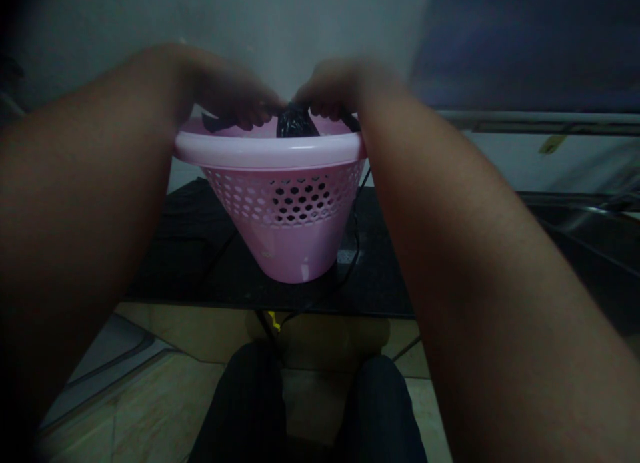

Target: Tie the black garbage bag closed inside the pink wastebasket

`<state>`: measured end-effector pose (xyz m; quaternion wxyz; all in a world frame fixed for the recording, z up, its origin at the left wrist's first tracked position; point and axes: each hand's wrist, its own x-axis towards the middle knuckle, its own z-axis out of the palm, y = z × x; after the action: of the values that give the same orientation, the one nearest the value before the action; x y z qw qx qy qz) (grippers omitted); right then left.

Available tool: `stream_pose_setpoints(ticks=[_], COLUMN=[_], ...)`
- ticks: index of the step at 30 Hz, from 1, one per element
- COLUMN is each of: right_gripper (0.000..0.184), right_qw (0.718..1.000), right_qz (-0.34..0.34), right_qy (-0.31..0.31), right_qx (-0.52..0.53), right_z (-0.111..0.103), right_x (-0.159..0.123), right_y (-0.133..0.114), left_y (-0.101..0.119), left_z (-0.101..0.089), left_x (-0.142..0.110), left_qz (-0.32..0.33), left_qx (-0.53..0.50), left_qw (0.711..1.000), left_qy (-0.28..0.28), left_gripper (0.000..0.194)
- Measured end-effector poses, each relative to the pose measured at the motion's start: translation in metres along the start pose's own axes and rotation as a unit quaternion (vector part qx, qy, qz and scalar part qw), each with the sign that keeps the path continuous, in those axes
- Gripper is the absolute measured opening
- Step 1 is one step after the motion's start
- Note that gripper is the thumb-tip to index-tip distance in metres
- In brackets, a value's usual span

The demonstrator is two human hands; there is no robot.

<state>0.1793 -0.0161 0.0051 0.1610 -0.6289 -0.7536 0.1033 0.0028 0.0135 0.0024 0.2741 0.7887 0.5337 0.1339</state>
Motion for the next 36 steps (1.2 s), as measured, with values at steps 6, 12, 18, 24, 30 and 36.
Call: stream_pose_setpoints(ticks=[6, 12, 18, 24, 30, 36], right_gripper=[0.027, 0.027, 0.024, 0.025, 0.037, 0.036], right_qw=[0.999, 0.999, 0.999, 0.998, 0.999, 1.0], right_qz=[0.026, 0.039, 0.012, 0.009, -0.004, -0.001], right_qy=[0.014, 0.018, 0.012, 0.021, 0.018, 0.018], right_qx=[-0.012, -0.006, 0.043, 0.062, 0.047, 0.025], right_z=[0.001, 0.002, 0.002, 0.003, 0.002, 0.001], right_x=[-0.007, -0.008, -0.009, -0.014, -0.012, -0.008], right_y=[-0.004, -0.005, -0.006, -0.005, -0.001, 0.002], left_y=[-0.001, 0.004, 0.004, 0.002, 0.005, 0.005], left_z=[0.0, 0.004, 0.002, 0.001, 0.004, 0.003], left_x=[0.002, -0.007, -0.007, -0.006, -0.01, -0.008], left_qz=[0.024, 0.006, 0.009, -0.002, -0.01, -0.009], left_qx=[0.011, 0.019, 0.014, -0.001, -0.009, -0.02], left_qw=[1.0, 1.0, 1.0, 1.0, 1.0, 1.0], left_qy=[-0.004, 0.021, 0.018, 0.023, 0.021, 0.016], left_gripper=[0.025, 0.026, 0.032, 0.037, 0.031, 0.028])
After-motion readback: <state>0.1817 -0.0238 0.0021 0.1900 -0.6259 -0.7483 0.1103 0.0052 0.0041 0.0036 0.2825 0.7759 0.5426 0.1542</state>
